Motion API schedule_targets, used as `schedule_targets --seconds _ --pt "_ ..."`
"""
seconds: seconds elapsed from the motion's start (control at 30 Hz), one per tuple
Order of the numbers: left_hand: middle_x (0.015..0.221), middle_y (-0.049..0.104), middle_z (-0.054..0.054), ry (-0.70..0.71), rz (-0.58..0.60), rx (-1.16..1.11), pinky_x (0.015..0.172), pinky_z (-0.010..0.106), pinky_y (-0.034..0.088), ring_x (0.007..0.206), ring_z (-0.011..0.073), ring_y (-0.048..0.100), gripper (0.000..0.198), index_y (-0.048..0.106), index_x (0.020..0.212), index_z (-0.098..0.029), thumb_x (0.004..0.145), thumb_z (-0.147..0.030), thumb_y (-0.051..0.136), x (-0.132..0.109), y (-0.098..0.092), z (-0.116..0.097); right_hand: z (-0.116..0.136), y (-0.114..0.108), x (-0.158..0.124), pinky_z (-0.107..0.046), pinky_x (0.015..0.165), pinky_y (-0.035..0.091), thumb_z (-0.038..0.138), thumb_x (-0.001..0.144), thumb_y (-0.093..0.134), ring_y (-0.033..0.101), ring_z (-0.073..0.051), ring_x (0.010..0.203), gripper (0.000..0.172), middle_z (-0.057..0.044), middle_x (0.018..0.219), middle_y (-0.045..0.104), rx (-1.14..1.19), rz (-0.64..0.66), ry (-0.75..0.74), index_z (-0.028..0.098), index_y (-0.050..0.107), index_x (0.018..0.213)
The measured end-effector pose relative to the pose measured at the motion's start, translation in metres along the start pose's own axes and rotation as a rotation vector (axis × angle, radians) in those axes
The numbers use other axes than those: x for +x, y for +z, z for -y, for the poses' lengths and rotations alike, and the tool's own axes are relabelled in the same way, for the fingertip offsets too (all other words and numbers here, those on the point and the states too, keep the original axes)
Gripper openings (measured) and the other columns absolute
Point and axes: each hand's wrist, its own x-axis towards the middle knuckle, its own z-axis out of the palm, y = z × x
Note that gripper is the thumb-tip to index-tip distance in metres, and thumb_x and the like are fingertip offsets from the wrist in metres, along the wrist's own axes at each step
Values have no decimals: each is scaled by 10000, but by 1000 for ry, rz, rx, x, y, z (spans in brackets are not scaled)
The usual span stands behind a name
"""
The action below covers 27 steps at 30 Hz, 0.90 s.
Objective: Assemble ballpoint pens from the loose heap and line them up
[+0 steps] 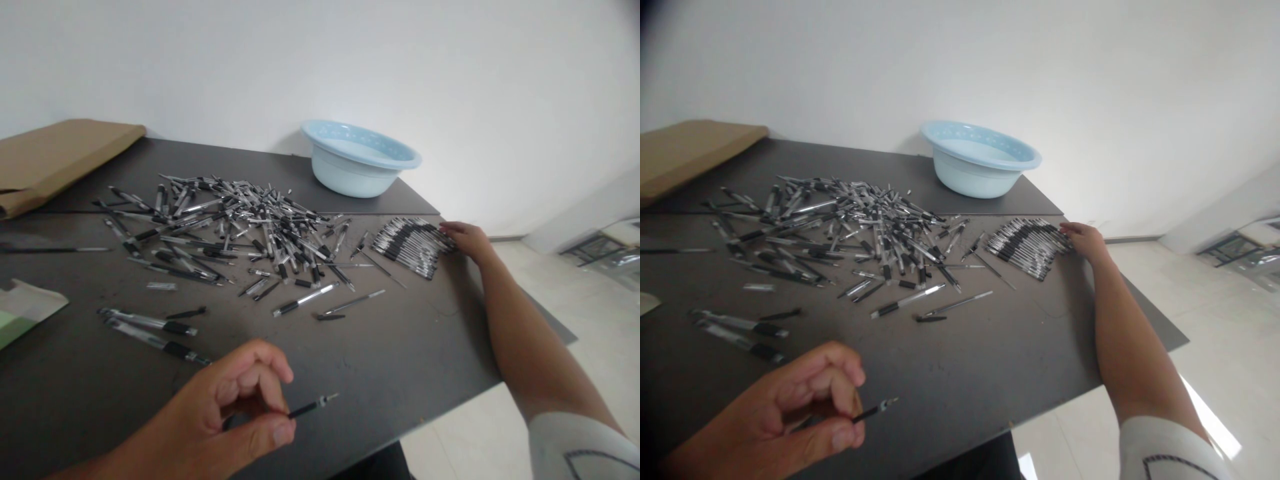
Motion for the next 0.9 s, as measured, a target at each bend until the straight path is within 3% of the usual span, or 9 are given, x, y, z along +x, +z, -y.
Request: schedule_targets --seconds 0.23,0.43,0.6,0.7,0.8,0.9 --pt "764 689 -45 7 51 44 761 287 489 754 164 658 317 600 1013 -237 870 -435 803 1 -4 5 10 4 -3 -478 977 624 384 1046 700 702 -265 1173 372 -120 1409 673 56 7 66 205 672 1371" --pt "828 715 -33 12 164 70 773 281 510 793 163 665 319 599 1056 -245 922 -457 796 4 -12 11 8 1 -2 -468 975 624 381 1049 696 702 -259 1172 358 -119 1412 673 60 10 88 215 677 1365" --pt "802 726 -28 42 129 17 744 266 518 770 161 681 275 657 1021 -235 919 -445 803 8 -11 11 -2 -1 -2 -454 971 623 378 1050 696 704 -259 1174 354 -126 1405 675 20 -37 56 207 682 1359" --pt "840 759 -8 74 128 -53 700 253 527 734 151 685 240 692 1034 -225 953 -439 765 10 -9 8 -4 -1 3 -458 956 629 377 1043 705 708 -259 1162 362 -118 1398 680 -29 -182 41 205 680 1361" --pt "856 773 17 66 72 -63 702 263 541 729 154 688 234 720 1047 -199 969 -419 737 10 -8 -1 0 -1 13 -470 1024 601 351 1072 663 703 -253 1204 266 -107 1374 703 -84 -431 35 218 720 1295" --pt "862 769 20 59 -6 -22 754 265 541 770 151 686 233 748 1049 -184 990 -406 706 11 -10 -11 9 -4 23 -528 1145 481 54 1034 608 691 -285 1275 283 -183 1283 773 -99 -724 -47 119 776 1252"
